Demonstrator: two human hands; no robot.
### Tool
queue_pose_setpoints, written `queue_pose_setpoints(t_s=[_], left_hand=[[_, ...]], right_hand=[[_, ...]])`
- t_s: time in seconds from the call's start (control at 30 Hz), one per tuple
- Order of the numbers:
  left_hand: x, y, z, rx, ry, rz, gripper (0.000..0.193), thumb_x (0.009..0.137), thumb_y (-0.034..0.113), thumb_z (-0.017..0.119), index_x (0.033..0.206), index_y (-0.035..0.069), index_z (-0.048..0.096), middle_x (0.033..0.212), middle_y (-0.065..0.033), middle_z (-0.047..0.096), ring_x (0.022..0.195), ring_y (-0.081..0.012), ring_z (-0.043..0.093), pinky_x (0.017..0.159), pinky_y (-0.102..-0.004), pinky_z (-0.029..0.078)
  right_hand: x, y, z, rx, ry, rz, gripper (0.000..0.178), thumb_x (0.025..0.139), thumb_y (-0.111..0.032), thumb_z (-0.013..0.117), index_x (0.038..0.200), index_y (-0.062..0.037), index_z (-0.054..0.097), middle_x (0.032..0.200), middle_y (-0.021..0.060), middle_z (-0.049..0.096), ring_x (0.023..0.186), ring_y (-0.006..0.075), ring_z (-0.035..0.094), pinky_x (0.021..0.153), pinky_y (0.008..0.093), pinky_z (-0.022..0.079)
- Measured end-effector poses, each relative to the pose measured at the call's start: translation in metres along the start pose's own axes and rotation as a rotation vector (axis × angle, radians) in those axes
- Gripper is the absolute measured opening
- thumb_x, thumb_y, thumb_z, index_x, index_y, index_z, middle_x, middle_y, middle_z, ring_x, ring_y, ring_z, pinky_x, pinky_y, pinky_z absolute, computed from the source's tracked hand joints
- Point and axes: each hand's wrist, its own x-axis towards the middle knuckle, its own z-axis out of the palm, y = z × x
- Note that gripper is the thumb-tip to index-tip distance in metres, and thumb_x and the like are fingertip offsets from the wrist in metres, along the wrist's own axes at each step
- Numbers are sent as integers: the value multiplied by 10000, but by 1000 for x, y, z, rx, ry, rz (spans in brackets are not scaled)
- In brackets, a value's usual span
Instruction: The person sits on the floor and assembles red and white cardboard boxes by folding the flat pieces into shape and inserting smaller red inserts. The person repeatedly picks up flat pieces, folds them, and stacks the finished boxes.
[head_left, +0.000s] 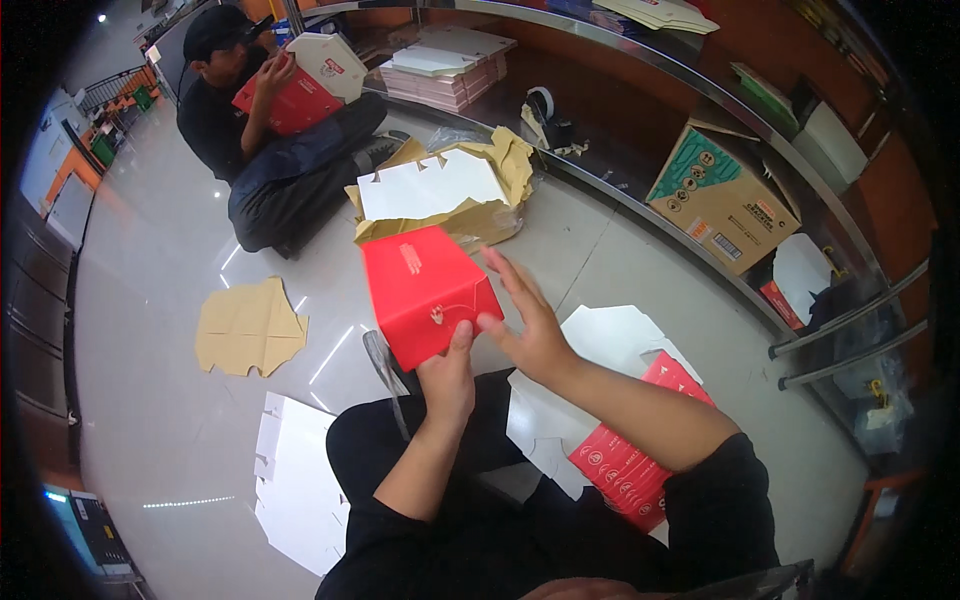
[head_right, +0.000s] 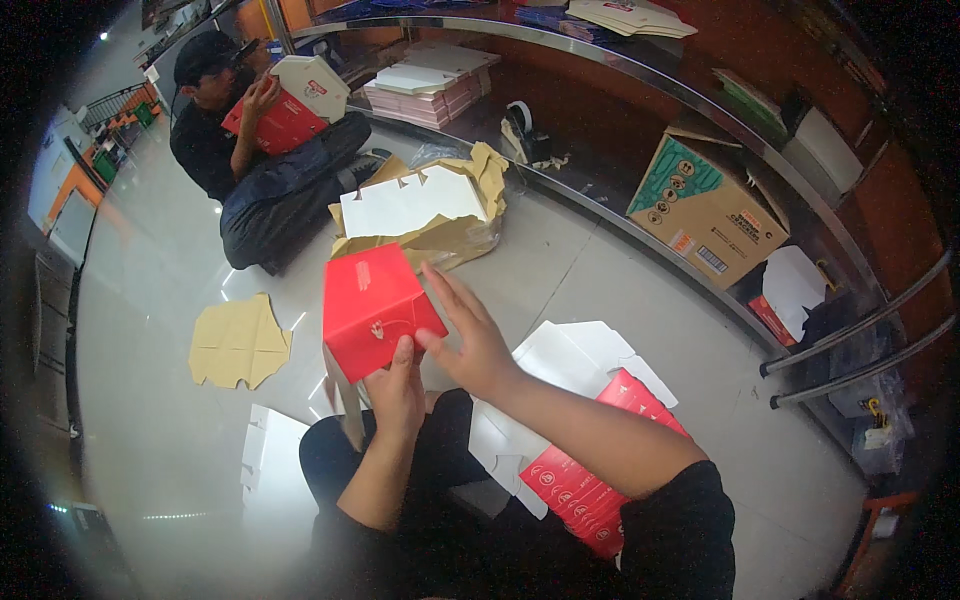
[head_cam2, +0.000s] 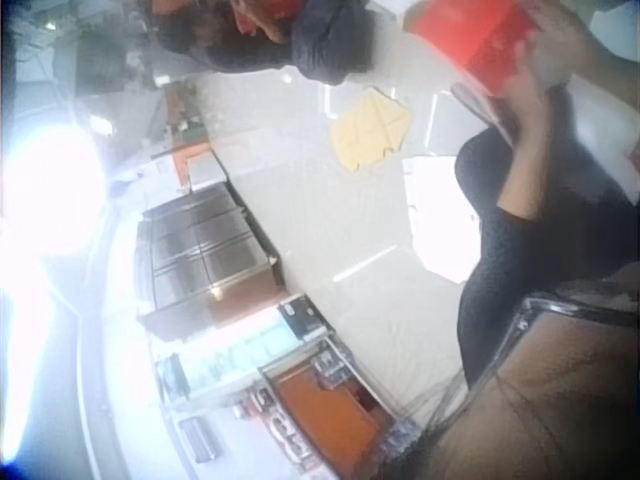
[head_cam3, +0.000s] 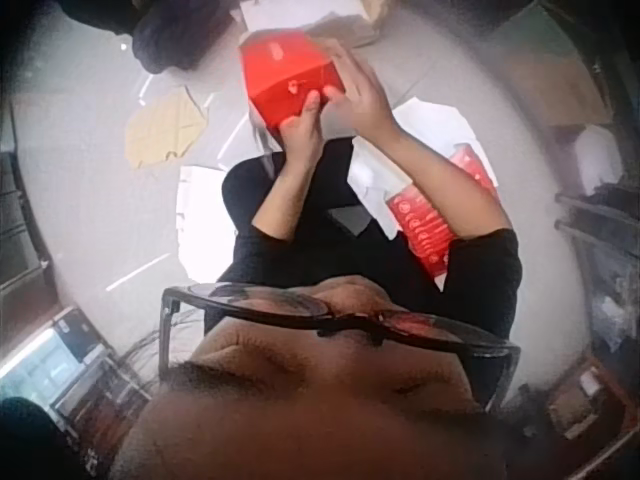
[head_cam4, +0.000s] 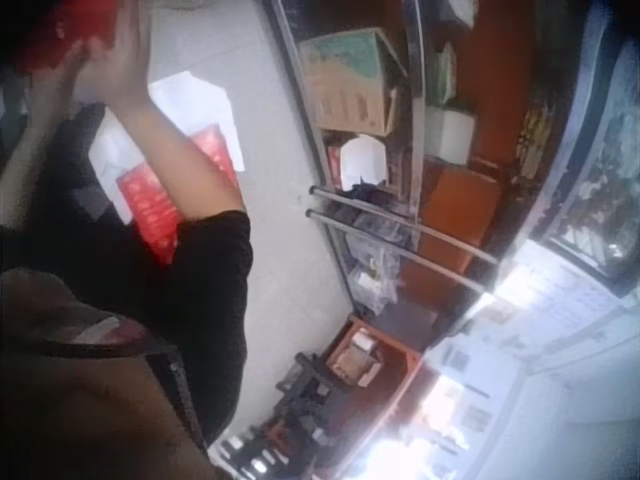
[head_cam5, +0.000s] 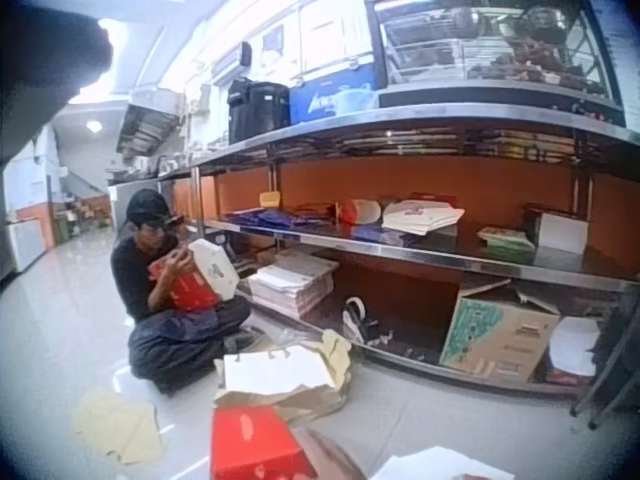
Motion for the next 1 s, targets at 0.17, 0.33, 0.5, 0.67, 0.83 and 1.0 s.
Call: queue_pose_setpoints(t_s=[0.17,0.33,0.5,0.67,0.83,1.0], left_hand=[[1,19,-4,-100,-38,-71,388,879,110,508,1228,15,366,1175,-127,490,1079,-222,505,891,-362,438],[6,28,-10,-281,-109,-66,378,878,139,485,1219,14,379,1161,-136,501,1075,-238,512,884,-389,440],[15,35,-21,-147,-130,-72,347,871,120,494,1188,15,403,1141,-137,518,1036,-237,539,859,-398,463],[14,38,-18,-127,-137,-98,323,864,99,531,1160,14,434,1111,-132,541,981,-218,570,810,-358,496],[10,25,-17,-62,-68,-109,290,878,97,526,1148,15,460,1091,-110,553,972,-210,576,797,-335,509],[14,25,-18,-122,-82,-168,284,894,112,500,1160,22,457,1106,-105,552,983,-197,568,838,-346,487]], right_hand=[[6,-7,-18,-550,-258,-419,516,683,-110,669,1176,-127,517,1206,72,450,1191,301,378,971,392,353],[9,-6,-26,-474,-216,-429,420,657,-91,674,1067,-142,599,1153,75,517,1142,309,430,943,410,379],[12,-5,-36,-406,-304,-472,373,695,-129,662,1063,-138,603,1148,70,525,1124,311,447,930,409,396],[11,-10,-37,-410,-262,-471,366,672,-97,663,1035,-128,627,1140,80,532,1103,317,465,912,409,407],[8,-10,-28,-528,-172,-464,450,608,-48,680,1045,-142,632,1123,88,526,1088,311,466,898,394,415],[5,-6,-23,-621,-174,-447,434,627,-97,688,1054,-128,620,1104,82,494,1072,296,448,882,386,410]])
